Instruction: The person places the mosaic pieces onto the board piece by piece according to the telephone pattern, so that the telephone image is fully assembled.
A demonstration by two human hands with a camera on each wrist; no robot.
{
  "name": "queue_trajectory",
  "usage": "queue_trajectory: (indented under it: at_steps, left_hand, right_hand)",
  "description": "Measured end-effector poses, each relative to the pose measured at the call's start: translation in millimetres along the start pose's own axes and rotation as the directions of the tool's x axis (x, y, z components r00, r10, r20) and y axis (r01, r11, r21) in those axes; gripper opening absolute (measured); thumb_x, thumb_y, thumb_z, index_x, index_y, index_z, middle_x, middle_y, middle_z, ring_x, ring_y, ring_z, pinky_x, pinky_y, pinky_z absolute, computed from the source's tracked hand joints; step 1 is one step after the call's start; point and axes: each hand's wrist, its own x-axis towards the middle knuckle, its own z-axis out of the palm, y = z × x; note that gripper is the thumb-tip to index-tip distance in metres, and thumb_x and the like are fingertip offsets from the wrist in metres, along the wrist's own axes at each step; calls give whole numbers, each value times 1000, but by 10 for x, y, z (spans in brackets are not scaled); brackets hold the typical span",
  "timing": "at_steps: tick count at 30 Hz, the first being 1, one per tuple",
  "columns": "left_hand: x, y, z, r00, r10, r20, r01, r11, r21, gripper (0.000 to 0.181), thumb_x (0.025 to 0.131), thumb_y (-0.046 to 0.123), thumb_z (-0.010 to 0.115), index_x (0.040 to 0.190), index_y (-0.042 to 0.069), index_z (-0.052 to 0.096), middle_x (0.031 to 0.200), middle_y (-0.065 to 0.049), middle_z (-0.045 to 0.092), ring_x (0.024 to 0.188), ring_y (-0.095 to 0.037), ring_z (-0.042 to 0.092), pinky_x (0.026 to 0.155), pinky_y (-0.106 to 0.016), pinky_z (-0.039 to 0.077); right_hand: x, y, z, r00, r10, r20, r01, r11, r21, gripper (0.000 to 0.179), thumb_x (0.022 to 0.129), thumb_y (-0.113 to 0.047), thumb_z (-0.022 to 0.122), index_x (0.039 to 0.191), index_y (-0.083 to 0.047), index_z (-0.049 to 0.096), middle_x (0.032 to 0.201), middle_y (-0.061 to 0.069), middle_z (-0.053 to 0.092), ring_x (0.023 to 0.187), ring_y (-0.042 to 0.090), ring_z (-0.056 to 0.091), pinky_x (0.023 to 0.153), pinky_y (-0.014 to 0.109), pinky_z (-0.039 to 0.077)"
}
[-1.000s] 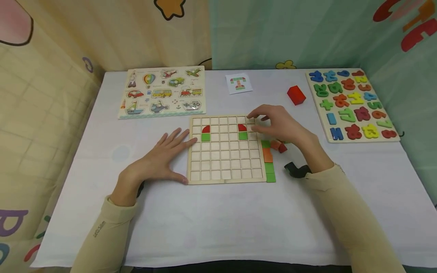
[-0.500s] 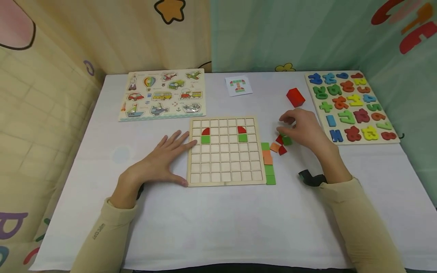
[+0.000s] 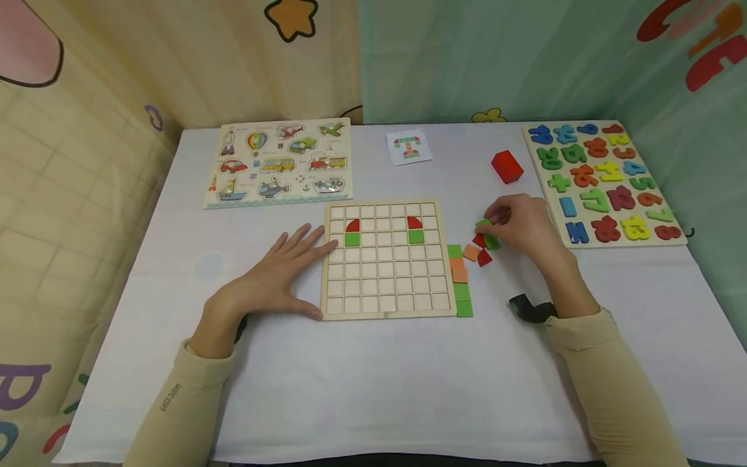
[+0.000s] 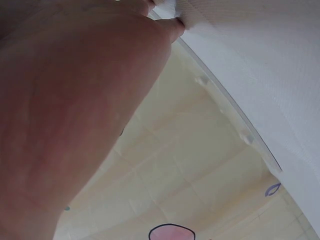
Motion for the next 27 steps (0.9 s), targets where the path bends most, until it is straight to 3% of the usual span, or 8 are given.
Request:
queue_trajectory:
  at_steps: [8, 16, 23, 27]
  left_hand:
    - [-2, 22, -20, 1000, 10, -7, -10, 1000, 4, 127, 68, 64, 92, 169, 26, 25, 179, -6, 5, 165, -35, -3, 129, -66, 1]
    - [-6, 23, -29, 1000, -1, 0, 1, 1000, 0, 126, 70, 64, 91, 169, 26, 24, 179, -6, 4, 165, -35, -4, 130, -65, 0]
    - [-7, 26, -26, 1000, -7, 1, 7, 1000, -3, 127, 69, 64, 92, 169, 27, 24, 179, -5, 5, 165, -34, -4, 130, -65, 0]
    - [2, 23, -24, 1000, -7, 3, 7, 1000, 1, 127, 68, 63, 92, 169, 26, 25, 179, -7, 5, 165, -35, -4, 130, -65, 0]
  right_hand:
    - [25, -9, 39, 1000, -12, 20, 11, 999, 39, 28, 91, -15, 83, 112, 1, 75, 99, 20, 70, 94, 33, 61, 76, 33, 51]
    - [118, -17, 16, 998, -54, 35, 50, 993, 103, 23, 95, -11, 77, 116, -2, 74, 108, 20, 72, 103, 35, 65, 88, 40, 55]
    - [260, -292, 103, 983, -183, 31, 176, 971, 162, 16, 97, -9, 74, 112, -3, 76, 105, 17, 75, 99, 30, 70, 89, 38, 58]
    - [346, -534, 189, 971, -237, 36, 226, 955, 192, 14, 97, -7, 74, 111, -4, 77, 104, 16, 76, 98, 30, 71, 93, 44, 59]
